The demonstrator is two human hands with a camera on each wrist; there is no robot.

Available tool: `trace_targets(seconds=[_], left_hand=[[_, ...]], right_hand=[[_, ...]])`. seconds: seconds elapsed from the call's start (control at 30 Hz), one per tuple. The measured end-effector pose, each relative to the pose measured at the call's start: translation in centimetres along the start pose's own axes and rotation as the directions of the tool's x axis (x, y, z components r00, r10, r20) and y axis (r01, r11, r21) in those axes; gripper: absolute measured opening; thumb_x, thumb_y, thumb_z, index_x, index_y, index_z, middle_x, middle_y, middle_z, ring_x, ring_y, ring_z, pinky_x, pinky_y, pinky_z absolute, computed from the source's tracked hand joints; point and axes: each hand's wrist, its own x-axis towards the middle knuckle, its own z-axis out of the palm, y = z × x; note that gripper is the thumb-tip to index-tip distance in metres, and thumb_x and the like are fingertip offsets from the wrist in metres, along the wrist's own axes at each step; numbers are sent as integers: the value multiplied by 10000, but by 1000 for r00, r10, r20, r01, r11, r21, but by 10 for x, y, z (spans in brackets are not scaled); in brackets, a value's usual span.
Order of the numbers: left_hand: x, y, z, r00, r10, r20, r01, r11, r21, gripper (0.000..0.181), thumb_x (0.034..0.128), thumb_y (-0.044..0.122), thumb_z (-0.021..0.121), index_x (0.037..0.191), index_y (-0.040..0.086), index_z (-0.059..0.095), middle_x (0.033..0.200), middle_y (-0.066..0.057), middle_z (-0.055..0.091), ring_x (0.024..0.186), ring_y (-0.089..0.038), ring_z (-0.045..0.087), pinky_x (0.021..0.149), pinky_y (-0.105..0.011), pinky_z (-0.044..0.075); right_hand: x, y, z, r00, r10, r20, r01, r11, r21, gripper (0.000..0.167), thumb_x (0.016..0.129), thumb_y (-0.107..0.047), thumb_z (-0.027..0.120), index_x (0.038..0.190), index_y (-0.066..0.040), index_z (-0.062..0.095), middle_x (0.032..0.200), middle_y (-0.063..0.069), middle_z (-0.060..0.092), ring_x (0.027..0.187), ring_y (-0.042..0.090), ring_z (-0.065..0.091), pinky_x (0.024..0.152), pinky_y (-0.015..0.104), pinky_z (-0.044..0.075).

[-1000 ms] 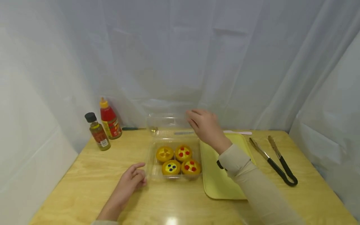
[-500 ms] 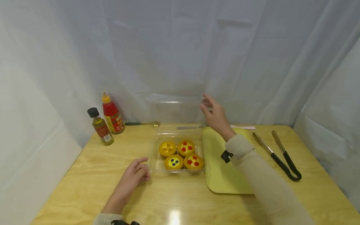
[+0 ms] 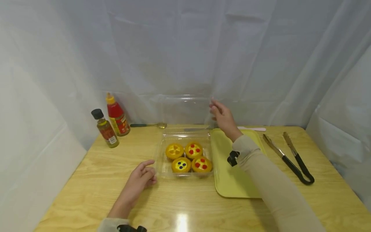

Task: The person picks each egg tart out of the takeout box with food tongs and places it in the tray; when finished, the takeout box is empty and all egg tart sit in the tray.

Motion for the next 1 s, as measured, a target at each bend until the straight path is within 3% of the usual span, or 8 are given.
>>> trace_targets(seconds=[0.43, 1.0], left_hand=[[-3, 2, -2, 1000, -8, 16, 7, 1000, 9, 432, 1029, 38, 482, 1451, 37, 390, 1067, -172, 566, 928, -243, 595, 815, -315, 565], [-6, 6, -8, 1000, -22, 22, 21, 1000, 14, 455, 1039, 63, 483, 1476, 36, 361, 1077, -141, 585, 941, -213, 607, 828, -304, 565]], right_hand=[[-1, 16, 0, 987, 159, 13, -160, 980, 116, 487, 1070, -204, 442, 1524, -53, 350, 1478, 167, 444, 1280, 357, 481, 1032, 526, 436], [-1, 27, 9, 965, 262, 23, -262, 946, 189, 512, 1066, -188, 463, 1539, -54, 318, 1503, 194, 398, 1323, 394, 418, 1057, 533, 407]])
